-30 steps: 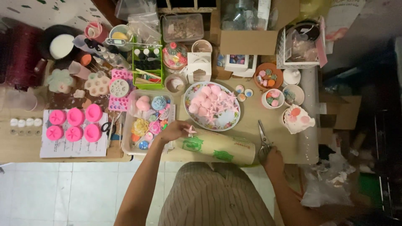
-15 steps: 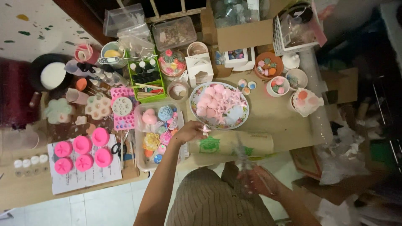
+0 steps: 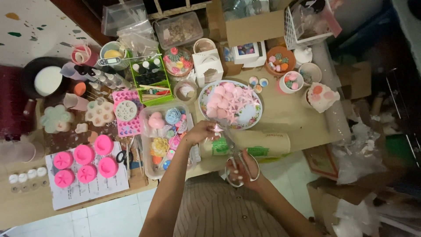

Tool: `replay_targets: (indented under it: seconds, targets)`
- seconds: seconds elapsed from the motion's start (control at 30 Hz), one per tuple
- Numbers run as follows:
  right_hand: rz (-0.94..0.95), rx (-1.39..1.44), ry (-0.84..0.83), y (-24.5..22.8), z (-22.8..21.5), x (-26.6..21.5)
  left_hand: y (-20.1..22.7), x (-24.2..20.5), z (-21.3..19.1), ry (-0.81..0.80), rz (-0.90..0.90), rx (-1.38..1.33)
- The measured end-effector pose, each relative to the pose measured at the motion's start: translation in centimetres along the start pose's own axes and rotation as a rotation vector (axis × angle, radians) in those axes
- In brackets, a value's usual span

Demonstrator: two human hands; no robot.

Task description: Decorating and preparing small wax candle components, including wrapping items and pouring liquid fragrance or dye.

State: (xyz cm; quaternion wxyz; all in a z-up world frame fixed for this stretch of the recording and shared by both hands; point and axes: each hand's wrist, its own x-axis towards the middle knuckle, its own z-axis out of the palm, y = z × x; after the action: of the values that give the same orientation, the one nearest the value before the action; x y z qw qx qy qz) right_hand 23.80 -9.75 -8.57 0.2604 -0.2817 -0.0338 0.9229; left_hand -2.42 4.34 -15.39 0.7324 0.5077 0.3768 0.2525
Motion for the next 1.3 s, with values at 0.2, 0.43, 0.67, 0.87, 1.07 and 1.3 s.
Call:
replay_targets:
  seconds: [0.2, 0.43, 0.67, 0.87, 1.07, 1.3]
  targets:
    - [-0.053, -0.909, 0.639, -3.1, -6.4, -3.8, 2.4, -0.3, -0.4, -0.06, -0.068, -0.109]
    - [-0.15, -2.417, 0.909, -9.5, 5.0, -7.7, 4.1, -0.4, -0.7, -0.123, -0.12, -0.113]
    - [-0.509, -2.487, 0.482, -10.6, 3.2, -4.4, 5.3, -0.5, -0.7, -0.196, -0.081, -0.064]
    - [-0.354, -2.457, 0.36, -10.2, 4.2, -4.7, 4.4, 0.3, -1.4, -0.171, -0.133, -0.078]
    - [-0.837, -2.459, 0.416, -8.1, 7.1, -2.4, 4.7, 0.7, -1.4, -0.189, -0.153, -0.048]
    - [-0.211, -2.539, 0.263, -4.0, 2.7, 1.9, 6.6, 2.2, -1.2, 0.231, -0.162, -0.313]
